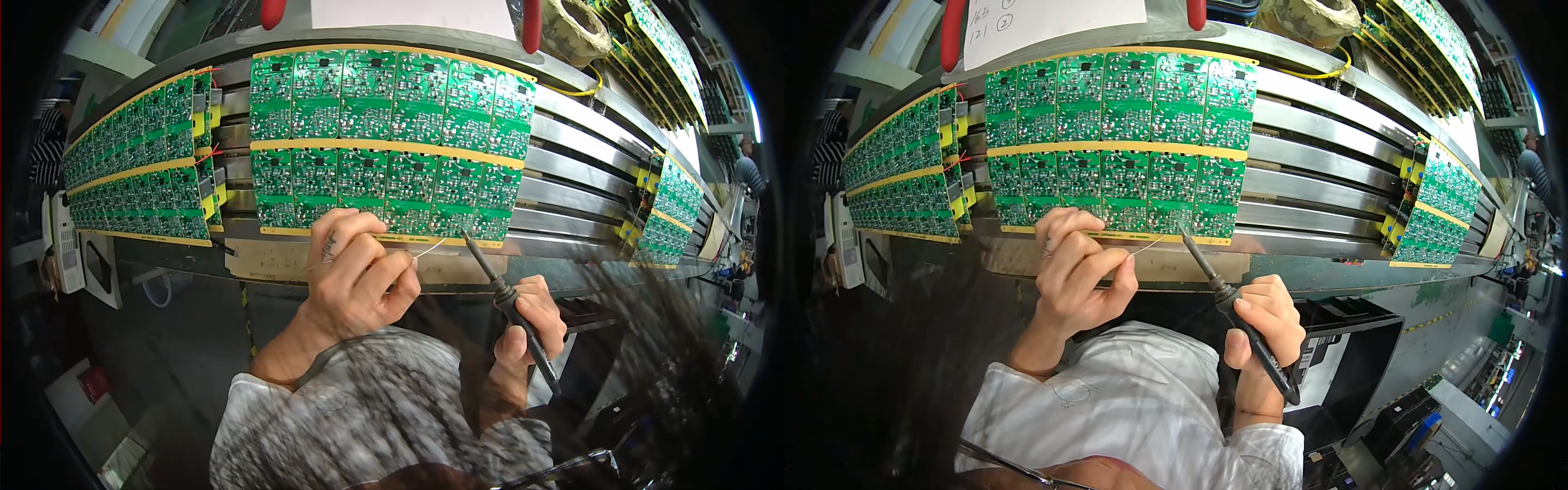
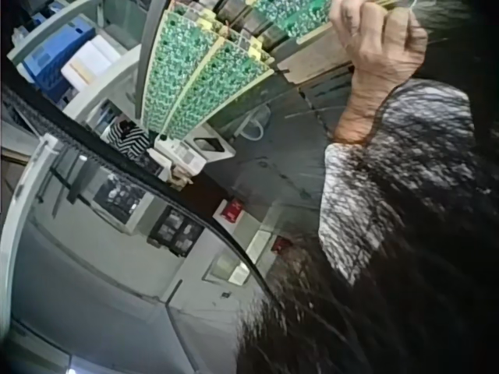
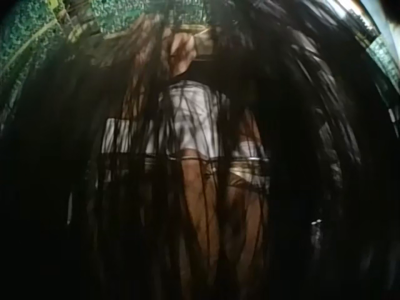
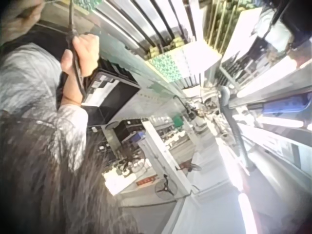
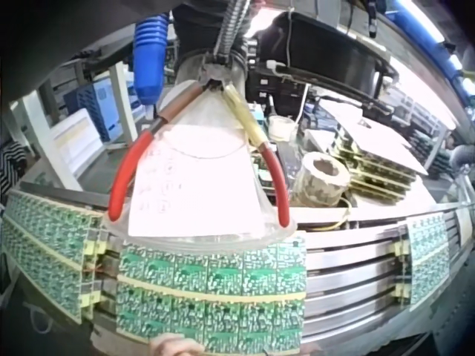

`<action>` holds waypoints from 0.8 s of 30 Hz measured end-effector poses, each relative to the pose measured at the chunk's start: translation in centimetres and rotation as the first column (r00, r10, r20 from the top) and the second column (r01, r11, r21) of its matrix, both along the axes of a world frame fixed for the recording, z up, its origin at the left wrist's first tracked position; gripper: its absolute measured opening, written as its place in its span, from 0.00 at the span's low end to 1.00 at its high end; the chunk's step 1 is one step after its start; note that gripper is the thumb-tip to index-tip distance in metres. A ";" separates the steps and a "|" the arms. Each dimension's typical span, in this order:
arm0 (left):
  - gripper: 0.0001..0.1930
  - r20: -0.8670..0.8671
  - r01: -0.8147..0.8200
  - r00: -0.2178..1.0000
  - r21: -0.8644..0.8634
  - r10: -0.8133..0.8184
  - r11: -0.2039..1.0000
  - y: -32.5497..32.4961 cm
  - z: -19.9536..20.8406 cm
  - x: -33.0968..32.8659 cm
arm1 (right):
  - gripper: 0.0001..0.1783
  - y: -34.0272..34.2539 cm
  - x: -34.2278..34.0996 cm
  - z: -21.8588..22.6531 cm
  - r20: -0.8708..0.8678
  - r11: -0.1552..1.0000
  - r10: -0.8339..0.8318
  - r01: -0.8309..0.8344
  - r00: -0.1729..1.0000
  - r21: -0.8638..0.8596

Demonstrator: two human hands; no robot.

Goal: The person solders joints on circuit board panels using a soldering iron and solder wire, turning and moving the panels along the metal workstation track.

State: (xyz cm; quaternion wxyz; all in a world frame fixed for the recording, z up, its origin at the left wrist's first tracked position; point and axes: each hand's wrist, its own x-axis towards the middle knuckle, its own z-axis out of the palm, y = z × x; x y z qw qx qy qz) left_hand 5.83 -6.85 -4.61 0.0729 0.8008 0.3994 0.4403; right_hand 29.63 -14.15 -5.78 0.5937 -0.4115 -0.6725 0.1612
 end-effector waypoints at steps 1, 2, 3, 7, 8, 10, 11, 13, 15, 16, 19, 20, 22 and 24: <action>0.06 0.006 0.007 1.000 -0.004 -0.007 1.000 0.1 0.0 -0.1 | 0.15 0.1 0.0 0.1 0.003 1.000 -0.006 0.005 1.000 0.008; 0.06 0.012 0.015 1.000 -0.008 -0.015 1.000 0.1 0.1 -0.1 | 0.15 0.2 -0.1 0.1 0.006 1.000 -0.011 0.011 1.000 0.016; 0.06 0.013 0.013 1.000 -0.007 -0.013 1.000 0.2 0.1 -0.2 | 0.15 0.3 -0.1 0.2 0.007 1.000 -0.010 0.010 1.000 0.016; 0.08 0.018 0.045 0.999 0.003 -0.045 0.999 0.4 0.1 -0.2 | 0.16 0.4 -0.2 0.1 -0.027 0.998 -0.055 0.056 0.998 0.031; 0.08 0.013 0.048 0.999 0.004 -0.048 0.999 0.5 0.3 -0.1 | 0.16 0.4 -0.2 0.1 -0.036 0.996 -0.075 0.076 0.997 0.037; 0.08 0.004 0.048 0.999 -0.006 -0.048 0.999 0.8 0.7 -0.1 | 0.17 0.7 -0.2 0.2 -0.043 0.995 -0.083 0.085 0.996 0.044; 0.08 -0.005 0.049 0.999 -0.019 -0.049 0.999 1.0 0.9 -0.1 | 0.17 0.8 -0.3 0.3 -0.050 0.994 -0.091 0.094 0.995 0.050; 0.09 -0.031 0.041 0.999 -0.019 -0.041 0.999 1.2 1.3 0.1 | 0.17 1.1 -0.1 0.5 -0.042 0.994 -0.093 0.096 0.995 0.055; 0.09 -0.054 0.037 0.998 -0.019 -0.038 0.999 1.5 1.3 0.4 | 0.17 1.3 0.0 0.5 -0.031 0.993 -0.100 0.102 0.995 0.062; 0.09 -0.049 0.039 0.998 -0.012 -0.040 0.999 1.7 1.1 0.5 | 0.16 1.4 0.1 0.5 -0.037 0.992 -0.108 0.110 0.993 0.069; 0.08 -0.066 0.041 0.997 -0.023 -0.043 0.999 2.1 1.3 0.6 | 0.16 1.8 0.2 0.6 -0.042 0.990 -0.119 0.122 0.992 0.078; 0.07 -0.087 0.041 0.995 -0.042 -0.044 0.998 2.2 1.4 0.6 | 0.16 2.0 0.3 0.6 -0.041 0.989 -0.121 0.124 0.992 0.079; 0.06 -0.088 0.042 0.995 -0.037 -0.045 0.998 2.4 1.6 0.6 | 0.16 2.2 0.3 0.7 -0.042 0.990 -0.118 0.121 0.992 0.069; 0.06 -0.089 0.044 0.995 -0.031 -0.046 0.999 2.8 1.8 0.7 | 0.16 2.4 0.3 0.7 -0.043 0.991 -0.115 0.118 0.992 0.060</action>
